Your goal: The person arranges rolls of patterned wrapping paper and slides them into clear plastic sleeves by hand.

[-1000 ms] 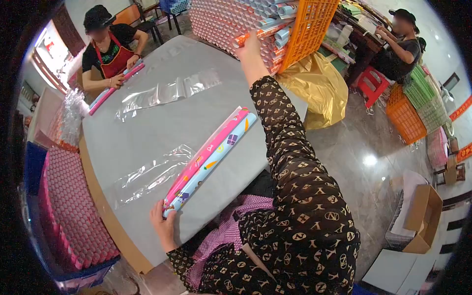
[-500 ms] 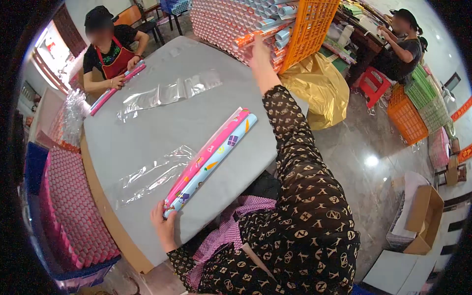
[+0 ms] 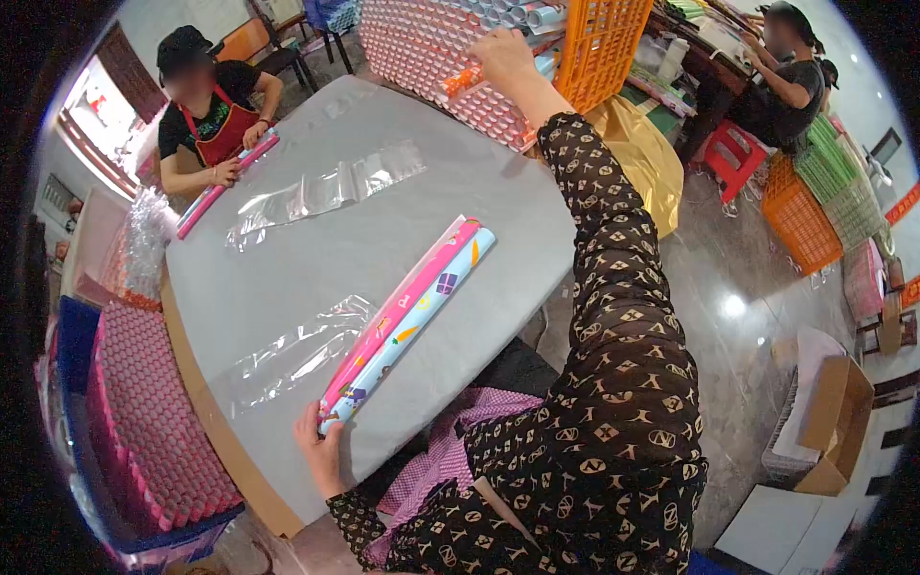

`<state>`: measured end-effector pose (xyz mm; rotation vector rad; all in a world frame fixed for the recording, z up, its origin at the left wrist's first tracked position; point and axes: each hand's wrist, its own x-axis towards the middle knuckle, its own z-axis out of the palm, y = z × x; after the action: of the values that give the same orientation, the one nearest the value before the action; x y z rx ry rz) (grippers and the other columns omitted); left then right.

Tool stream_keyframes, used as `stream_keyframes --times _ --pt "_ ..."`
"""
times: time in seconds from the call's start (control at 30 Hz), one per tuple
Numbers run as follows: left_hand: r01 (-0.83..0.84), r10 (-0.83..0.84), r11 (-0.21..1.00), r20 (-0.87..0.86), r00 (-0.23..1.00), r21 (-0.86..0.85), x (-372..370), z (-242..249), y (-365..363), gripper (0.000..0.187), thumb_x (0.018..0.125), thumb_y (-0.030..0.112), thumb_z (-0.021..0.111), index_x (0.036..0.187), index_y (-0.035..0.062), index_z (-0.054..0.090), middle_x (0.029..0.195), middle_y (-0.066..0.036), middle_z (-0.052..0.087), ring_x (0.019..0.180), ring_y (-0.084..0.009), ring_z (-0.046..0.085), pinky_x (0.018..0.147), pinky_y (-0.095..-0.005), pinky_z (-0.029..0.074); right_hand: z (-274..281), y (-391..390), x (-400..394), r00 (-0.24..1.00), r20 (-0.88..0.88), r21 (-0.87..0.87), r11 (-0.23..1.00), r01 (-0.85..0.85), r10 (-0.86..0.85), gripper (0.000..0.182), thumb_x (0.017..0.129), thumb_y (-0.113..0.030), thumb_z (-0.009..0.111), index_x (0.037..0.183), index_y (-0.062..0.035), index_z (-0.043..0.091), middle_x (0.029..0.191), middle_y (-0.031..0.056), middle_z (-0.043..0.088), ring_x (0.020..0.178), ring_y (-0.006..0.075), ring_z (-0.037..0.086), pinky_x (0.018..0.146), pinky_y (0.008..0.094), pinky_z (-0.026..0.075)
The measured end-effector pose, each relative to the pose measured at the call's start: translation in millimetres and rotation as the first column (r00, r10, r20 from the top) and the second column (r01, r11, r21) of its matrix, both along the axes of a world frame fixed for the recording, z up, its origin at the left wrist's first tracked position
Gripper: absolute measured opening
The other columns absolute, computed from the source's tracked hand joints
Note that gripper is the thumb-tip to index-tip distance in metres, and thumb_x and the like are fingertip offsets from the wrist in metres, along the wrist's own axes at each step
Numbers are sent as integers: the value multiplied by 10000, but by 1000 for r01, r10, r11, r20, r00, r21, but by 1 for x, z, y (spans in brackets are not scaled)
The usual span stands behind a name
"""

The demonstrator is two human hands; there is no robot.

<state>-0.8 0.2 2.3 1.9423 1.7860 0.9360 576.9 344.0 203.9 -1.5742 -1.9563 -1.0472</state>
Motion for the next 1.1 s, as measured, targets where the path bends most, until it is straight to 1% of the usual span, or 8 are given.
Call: stream_keyframes --times 0.4,0.53,0.6,0.67,0.7,0.73,0.8,1.1 --pt "-7 6 1000 72 997 8 0 -2 0 596 702 261 825 1218 36 628 1201 -118 633 1056 -315 534 953 -412 411 1 5 37 965 242 -84 989 120 -97 284 728 -34 642 993 -118 697 949 56 674 943 241 600 860 357 482" --pt "3 -4 999 48 999 33 0 -5 1 586 695 231 828 1212 36 630 1194 -110 635 1043 -306 537 936 -404 423 -34 -20 15 926 -257 426 892 -149 277 216 793 -49 640 1007 -61 666 950 114 675 902 269 636 802 374 508" --pt "-5 4 1000 92 996 9 3 -1 0 586 692 225 829 1210 36 630 1194 -110 634 1041 -304 536 931 -404 427 -59 -21 11 807 -518 463 886 -16 285 188 817 -61 639 1003 -44 656 948 140 673 893 273 647 786 380 515" --pt "-28 30 999 69 997 -25 7 8 -1 587 690 225 830 1209 35 631 1195 -110 633 1041 -302 533 924 -411 432 -91 -17 13 -347 -933 173 961 -215 91 231 882 -278 674 977 -67 674 922 102 659 844 194 622 701 354 475" --pt "-26 27 999 67 997 -23 6 6 -1 587 690 225 830 1209 35 631 1195 -110 633 1041 -302 533 924 -411 432 -108 -9 21 46 -998 38 959 -281 53 263 927 -267 643 1129 -106 595 881 83 649 844 237 626 751 403 504" --pt "-16 16 1000 61 998 -2 4 2 0 589 689 225 830 1209 35 630 1198 -110 632 1052 -301 528 929 -411 429 -102 -7 14 44 -997 41 959 -280 55 263 927 -267 643 1129 -106 595 881 83 649 844 237 626 751 403 504" --pt "-11 10 1000 57 998 24 2 -2 0 590 688 224 830 1210 34 630 1201 -110 632 1064 -301 523 934 -411 426 -78 -1 -12 -798 -595 380 908 -178 93 374 939 -415 631 1184 -142 560 1002 47 620 922 243 599 778 462 495" --pt "-6 8 1000 70 997 -24 3 4 -1 572 713 213 810 1225 37 625 1212 -117 628 1108 -316 505 975 -416 408 -49 25 -43 -873 -439 548 833 -73 212 301 1018 -276 503 1223 -56 500 1160 123 595 1022 295 607 902 559 500"
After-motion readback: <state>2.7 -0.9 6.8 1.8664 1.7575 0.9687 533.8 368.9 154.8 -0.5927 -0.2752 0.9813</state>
